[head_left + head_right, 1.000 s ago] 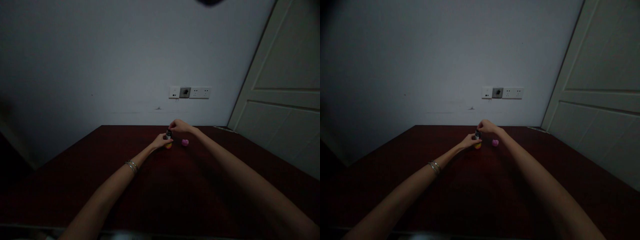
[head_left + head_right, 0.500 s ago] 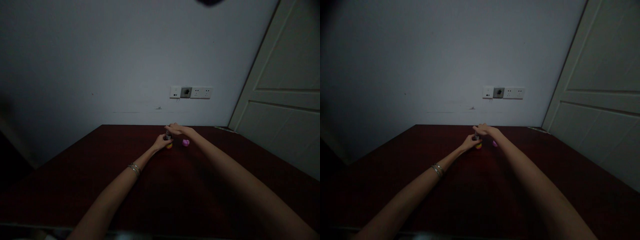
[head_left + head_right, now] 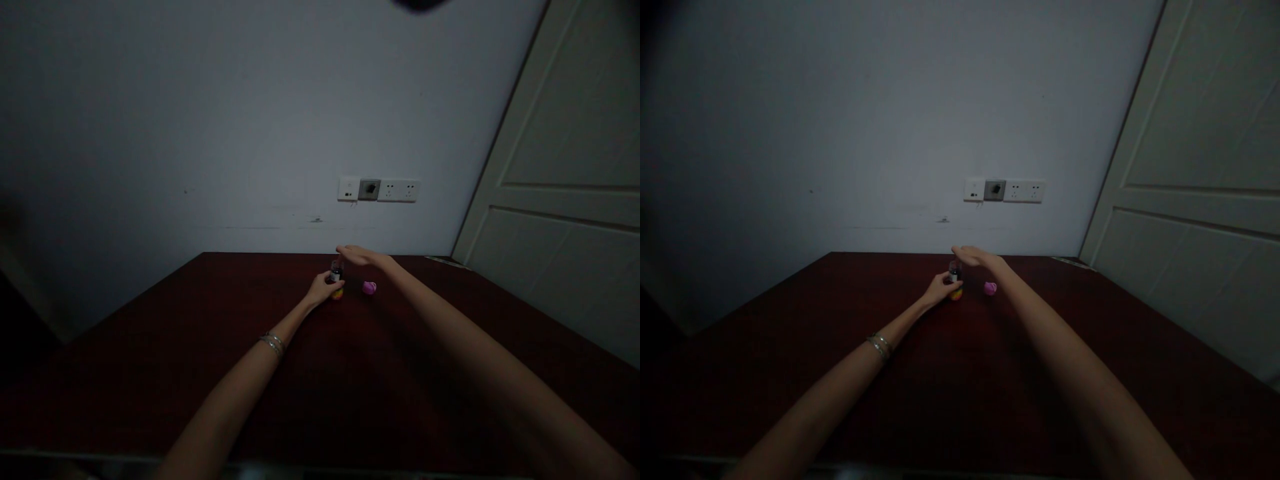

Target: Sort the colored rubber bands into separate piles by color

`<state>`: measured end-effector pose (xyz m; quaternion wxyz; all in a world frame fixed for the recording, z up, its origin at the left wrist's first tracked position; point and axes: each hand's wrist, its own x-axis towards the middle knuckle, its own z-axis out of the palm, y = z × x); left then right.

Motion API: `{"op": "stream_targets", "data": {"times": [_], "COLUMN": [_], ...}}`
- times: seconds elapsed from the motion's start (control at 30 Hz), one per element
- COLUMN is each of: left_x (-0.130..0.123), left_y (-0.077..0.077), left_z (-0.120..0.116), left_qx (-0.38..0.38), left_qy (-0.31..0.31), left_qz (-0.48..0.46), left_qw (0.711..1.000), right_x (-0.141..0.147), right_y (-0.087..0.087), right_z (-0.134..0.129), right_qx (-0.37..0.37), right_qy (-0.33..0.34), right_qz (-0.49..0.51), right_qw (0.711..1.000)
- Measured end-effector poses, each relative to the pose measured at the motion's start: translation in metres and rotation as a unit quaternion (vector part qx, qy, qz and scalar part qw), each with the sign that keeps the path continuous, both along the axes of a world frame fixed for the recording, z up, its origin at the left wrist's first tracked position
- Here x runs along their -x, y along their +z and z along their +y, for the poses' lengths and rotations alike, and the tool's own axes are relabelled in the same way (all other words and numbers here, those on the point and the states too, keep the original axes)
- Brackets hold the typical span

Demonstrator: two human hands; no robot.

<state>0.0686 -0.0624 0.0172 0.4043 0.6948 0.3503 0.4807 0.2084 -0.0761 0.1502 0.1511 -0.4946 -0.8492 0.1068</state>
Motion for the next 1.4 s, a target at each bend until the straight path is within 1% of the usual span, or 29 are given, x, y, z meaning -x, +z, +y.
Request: {"op": "stream_targets", "data": {"times": [0.1, 0.2, 0.27, 0.33, 0.37, 0.4, 0.5, 0.6, 0.73, 0.87, 0.93, 1.0, 1.07, 1.1, 1.17, 1.23, 1.3, 1.4], "left_x": [0.001, 0.001, 0.001, 0.001, 0.001, 0.001, 0.000, 0.001, 0.001, 0.001, 0.001, 0.001, 0.001, 0.001, 0.001, 0.002, 0.003, 0.007], "left_y": [-0.001, 0.000, 0.001, 0.002, 0.002, 0.001, -0.001, -0.003, -0.005, -0.005, -0.004, -0.003, -0.002, -0.003, -0.003, -0.003, 0.001, 0.011], "left_z": [0.000, -0.002, -0.004, -0.005, -0.006, -0.006, -0.006, -0.005, -0.004, -0.004, -0.005, -0.006, -0.006, -0.005, -0.003, 0.000, 0.002, 0.000], "left_qx": [0.002, -0.003, -0.005, -0.006, -0.007, -0.008, -0.020, -0.027, -0.017, -0.023, -0.029, -0.031, -0.029, -0.027, -0.020, -0.006, 0.020, 0.073], "left_qy": [0.006, 0.011, 0.013, 0.016, 0.017, 0.018, 0.019, 0.018, 0.031, 0.031, 0.032, 0.032, 0.030, 0.027, 0.018, 0.011, 0.002, -0.036], "left_qz": [0.002, 0.006, 0.006, 0.004, 0.004, 0.004, -0.001, -0.004, 0.006, 0.011, 0.011, 0.013, 0.019, 0.023, 0.019, -0.003, -0.034, -0.073], "left_qw": [1.000, 1.000, 1.000, 1.000, 1.000, 1.000, 1.000, 0.999, 0.999, 0.999, 0.999, 0.999, 0.999, 0.999, 0.999, 1.000, 0.999, 0.994], "right_x": [-0.004, -0.013, -0.025, -0.041, -0.049, -0.057, -0.075, -0.086, -0.091, -0.091, -0.088, -0.083, -0.077, -0.073, -0.065, -0.057, -0.049, -0.038], "right_y": [0.007, 0.010, 0.005, -0.009, -0.019, -0.029, -0.062, -0.087, -0.105, -0.114, -0.112, -0.103, -0.086, -0.075, -0.052, -0.031, -0.013, 0.004], "right_z": [-0.003, 0.000, 0.006, 0.010, 0.012, 0.012, 0.006, -0.001, -0.003, -0.002, -0.003, -0.005, -0.005, -0.005, -0.004, -0.003, -0.005, -0.011], "right_qx": [0.026, -0.019, -0.053, -0.066, -0.053, -0.031, 0.001, 0.018, 0.002, -0.016, -0.016, -0.025, -0.038, -0.038, -0.032, -0.023, -0.016, 0.002], "right_qy": [0.003, -0.004, -0.032, -0.081, -0.107, -0.114, -0.115, -0.101, -0.085, -0.105, -0.123, -0.138, -0.139, -0.129, -0.100, -0.064, -0.025, 0.032], "right_qz": [0.024, 0.065, 0.078, 0.050, 0.021, 0.001, -0.012, -0.016, -0.011, 0.022, 0.057, 0.119, 0.201, 0.241, 0.281, 0.289, 0.276, 0.236], "right_qw": [0.999, 0.998, 0.995, 0.993, 0.993, 0.993, 0.993, 0.995, 0.996, 0.994, 0.991, 0.983, 0.969, 0.961, 0.954, 0.955, 0.961, 0.971]}}
